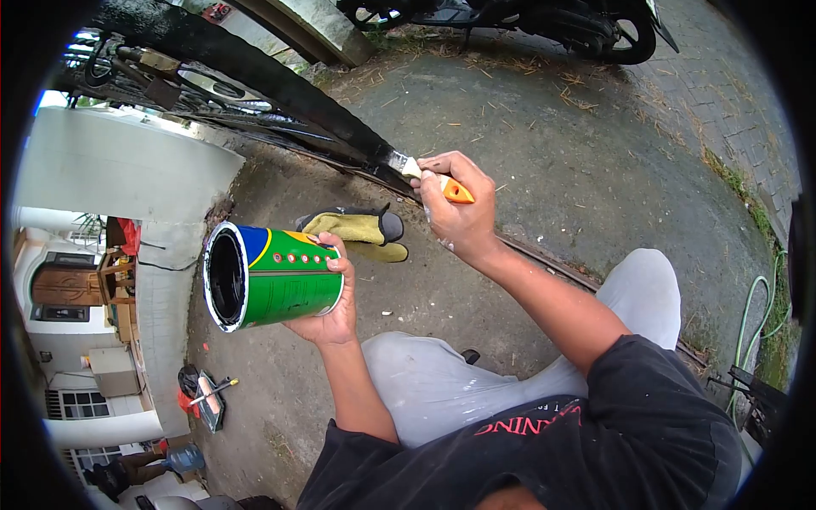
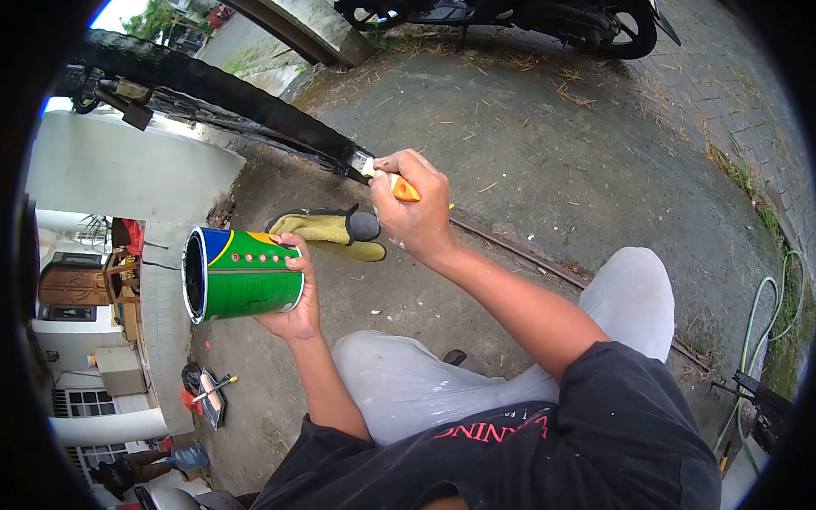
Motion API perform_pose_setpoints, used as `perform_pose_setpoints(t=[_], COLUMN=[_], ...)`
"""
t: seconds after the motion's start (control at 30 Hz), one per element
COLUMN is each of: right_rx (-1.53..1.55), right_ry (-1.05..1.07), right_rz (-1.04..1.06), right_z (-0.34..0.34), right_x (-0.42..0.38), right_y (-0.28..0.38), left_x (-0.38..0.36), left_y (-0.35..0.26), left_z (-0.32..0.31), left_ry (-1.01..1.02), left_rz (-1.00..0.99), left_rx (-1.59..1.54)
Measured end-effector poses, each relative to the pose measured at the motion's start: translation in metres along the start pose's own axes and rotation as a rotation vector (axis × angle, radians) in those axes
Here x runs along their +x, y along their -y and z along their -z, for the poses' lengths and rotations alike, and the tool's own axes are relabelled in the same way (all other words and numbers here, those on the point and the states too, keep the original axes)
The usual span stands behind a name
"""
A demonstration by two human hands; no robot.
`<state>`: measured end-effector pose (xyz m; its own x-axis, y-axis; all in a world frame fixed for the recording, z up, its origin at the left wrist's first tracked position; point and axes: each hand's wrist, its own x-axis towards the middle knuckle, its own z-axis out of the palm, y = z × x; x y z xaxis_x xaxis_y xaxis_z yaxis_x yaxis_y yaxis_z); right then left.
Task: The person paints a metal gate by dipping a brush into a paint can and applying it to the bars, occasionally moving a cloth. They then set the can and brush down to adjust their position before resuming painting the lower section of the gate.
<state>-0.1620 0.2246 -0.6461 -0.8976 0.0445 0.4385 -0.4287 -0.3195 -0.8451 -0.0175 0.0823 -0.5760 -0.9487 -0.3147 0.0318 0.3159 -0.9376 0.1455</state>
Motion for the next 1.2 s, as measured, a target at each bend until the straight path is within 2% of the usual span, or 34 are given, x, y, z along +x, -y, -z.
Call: perform_pose_setpoints(t=[0.07,0.17,0.3,0.4,0.53,0.57,0.67,0.83,1.07,1.2], right_rx=[0.033,0.126,0.045,-0.001,0.224,0.172,0.108,0.136,0.322,0.313], right_ry=[0.110,0.129,0.100,0.103,0.043,0.135,0.158,0.192,-0.135,0.018], right_rz=[0.087,0.265,0.303,0.224,0.234,0.273,0.122,0.285,-0.060,-0.084], right_z=[-0.007,-0.021,-0.012,-0.003,-0.007,-0.004,-0.005,-0.002,0.013,0.012], right_x=[0.024,0.049,0.033,0.012,0.018,0.022,0.019,0.017,0.010,0.007], right_y=[0.033,0.065,0.045,0.030,0.051,0.045,0.020,0.040,0.010,0.006], left_x=[0.000,0.001,0.002,0.001,0.001,0.002,0.003,0.000,0.001,0.001], left_y=[0.001,0.003,0.004,0.005,0.005,0.006,0.008,0.006,0.005,0.003], left_z=[0.000,-0.001,0.000,-0.001,-0.003,-0.003,-0.003,-0.002,-0.001,0.001], left_ry=[-0.004,0.008,0.017,0.011,0.000,0.013,0.034,-0.027,-0.012,-0.018], left_rz=[0.012,0.019,0.005,0.017,0.035,0.035,0.032,0.012,0.024,0.022], left_rx=[-0.009,0.008,0.065,0.035,0.010,0.019,0.039,0.050,0.020,-0.003])
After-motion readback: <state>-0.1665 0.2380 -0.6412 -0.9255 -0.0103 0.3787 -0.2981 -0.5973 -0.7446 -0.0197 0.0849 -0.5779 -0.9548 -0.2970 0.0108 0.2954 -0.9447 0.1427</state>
